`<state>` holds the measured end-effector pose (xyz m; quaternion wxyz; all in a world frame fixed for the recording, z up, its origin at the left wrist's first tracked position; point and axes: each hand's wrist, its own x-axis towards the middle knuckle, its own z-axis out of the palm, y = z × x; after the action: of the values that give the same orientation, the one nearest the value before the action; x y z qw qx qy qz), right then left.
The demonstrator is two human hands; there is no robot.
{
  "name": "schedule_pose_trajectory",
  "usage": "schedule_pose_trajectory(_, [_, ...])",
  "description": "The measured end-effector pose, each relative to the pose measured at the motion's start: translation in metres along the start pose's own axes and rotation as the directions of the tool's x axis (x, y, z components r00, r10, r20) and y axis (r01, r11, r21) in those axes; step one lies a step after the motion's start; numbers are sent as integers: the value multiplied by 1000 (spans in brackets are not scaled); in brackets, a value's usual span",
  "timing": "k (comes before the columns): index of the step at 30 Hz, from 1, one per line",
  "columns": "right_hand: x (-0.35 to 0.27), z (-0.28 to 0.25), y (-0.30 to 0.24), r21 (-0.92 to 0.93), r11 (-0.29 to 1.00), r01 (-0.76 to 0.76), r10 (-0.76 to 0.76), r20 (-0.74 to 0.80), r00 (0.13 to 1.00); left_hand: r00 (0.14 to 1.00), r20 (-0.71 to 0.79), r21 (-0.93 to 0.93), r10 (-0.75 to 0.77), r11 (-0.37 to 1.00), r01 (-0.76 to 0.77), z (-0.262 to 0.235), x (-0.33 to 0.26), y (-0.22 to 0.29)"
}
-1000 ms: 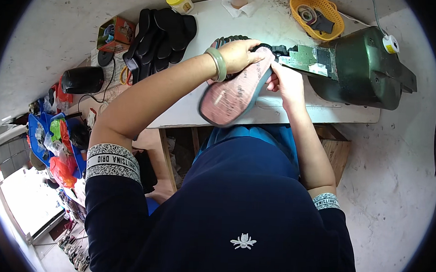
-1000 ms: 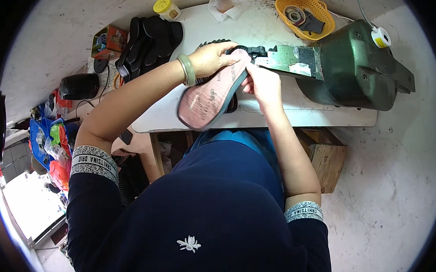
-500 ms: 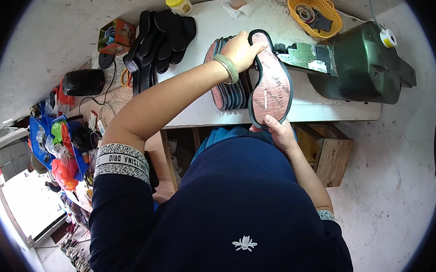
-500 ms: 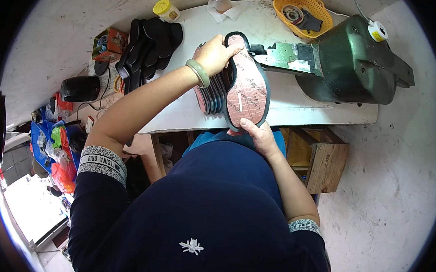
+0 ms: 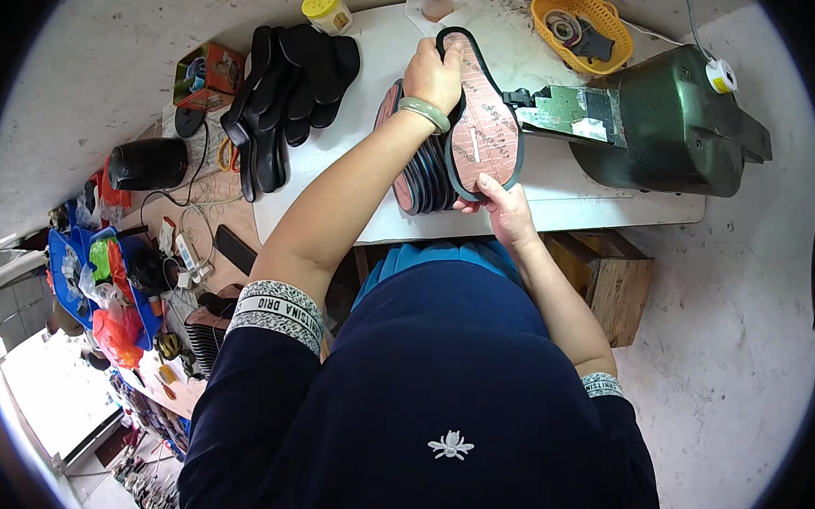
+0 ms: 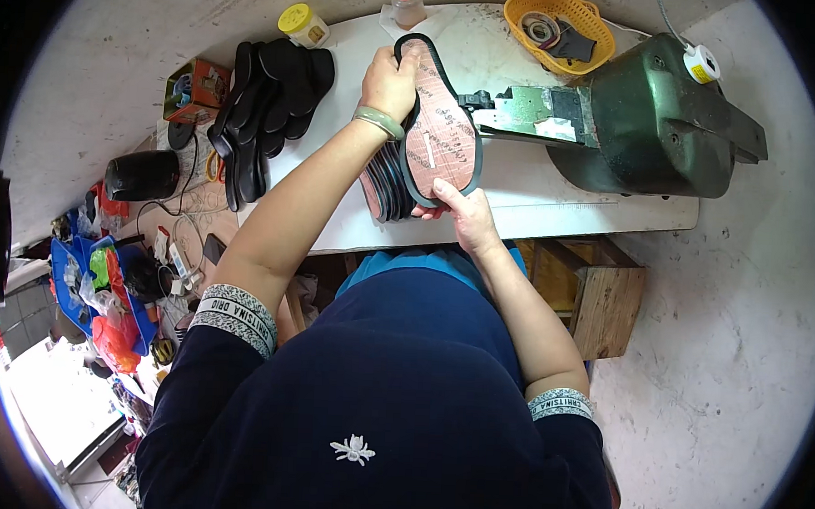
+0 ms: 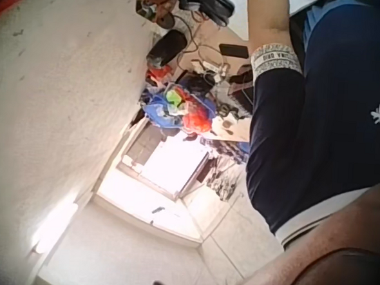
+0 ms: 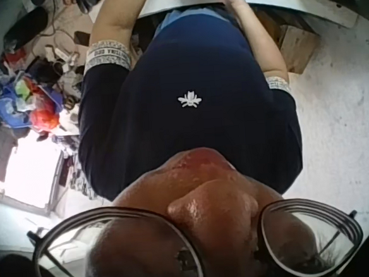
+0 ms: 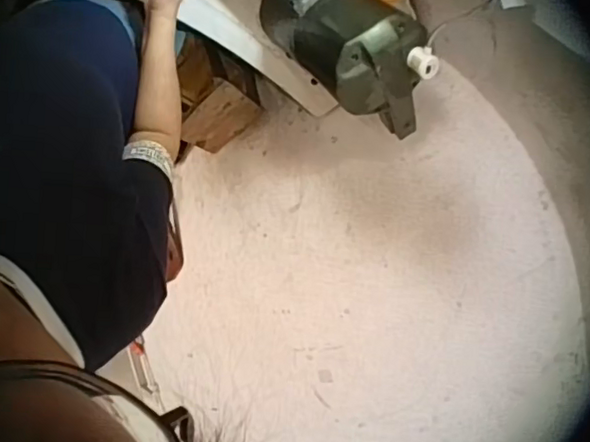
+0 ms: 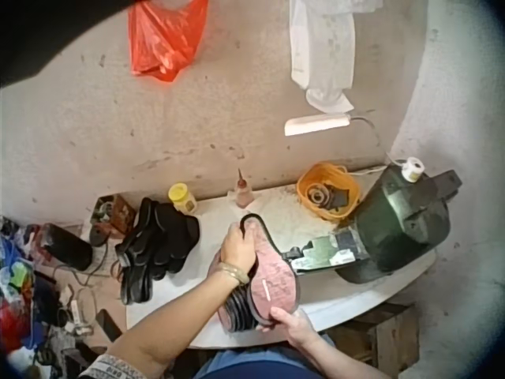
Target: The person attaches insole liners into shoe soles by hand, then gathers and aligns the assembled soles into a stack.
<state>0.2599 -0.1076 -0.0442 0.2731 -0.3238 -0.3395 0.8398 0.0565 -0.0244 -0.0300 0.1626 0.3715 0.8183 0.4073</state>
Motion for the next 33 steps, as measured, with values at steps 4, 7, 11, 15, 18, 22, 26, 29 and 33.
schedule_pose_trajectory(4, [4, 10, -17, -39, 999, -25, 23, -39, 999, 989, 37, -108, -143, 983, 146, 4, 8, -23])
schedule_pose_trajectory(7, [10, 15, -27, -57, 998, -30, 27, -61, 998, 997, 67, -64, -35, 997, 39, 2, 21, -27])
schedule_pose_trajectory(11, [22, 18, -39, -68, 997, -23, 18, -80, 997, 900, 172, 153, 402, 891, -427, -12, 38, -22])
schedule_pose_trajectory(15, [32, 17, -52, -101, 990, -95, 81, -138, 987, 392, 860, -217, 327, 929, -299, -40, 47, 10])
schedule_pose_trajectory(18, [38, 18, -55, -119, 988, -96, 75, -172, 982, 391, 885, -175, 253, 959, -224, -46, 50, 7])
schedule_pose_trajectory(22, [42, 19, -58, -145, 986, -87, 53, -228, 972, 413, 894, -137, 173, 984, -114, -52, 45, 4])
schedule_pose_trajectory(26, [42, 18, -64, -186, 981, -59, 4, -286, 958, 508, 847, -171, 155, 985, -15, -58, 21, -4])
schedule_pose_trajectory(29, [40, 17, -70, -201, 977, -64, 3, -291, 957, 639, 760, -173, 120, 985, 19, -58, 0, -12])
schedule_pose_trajectory(33, [36, 18, -65, -194, 979, -67, 16, -251, 968, 737, 667, -174, 110, 985, 10, -60, -17, -13])
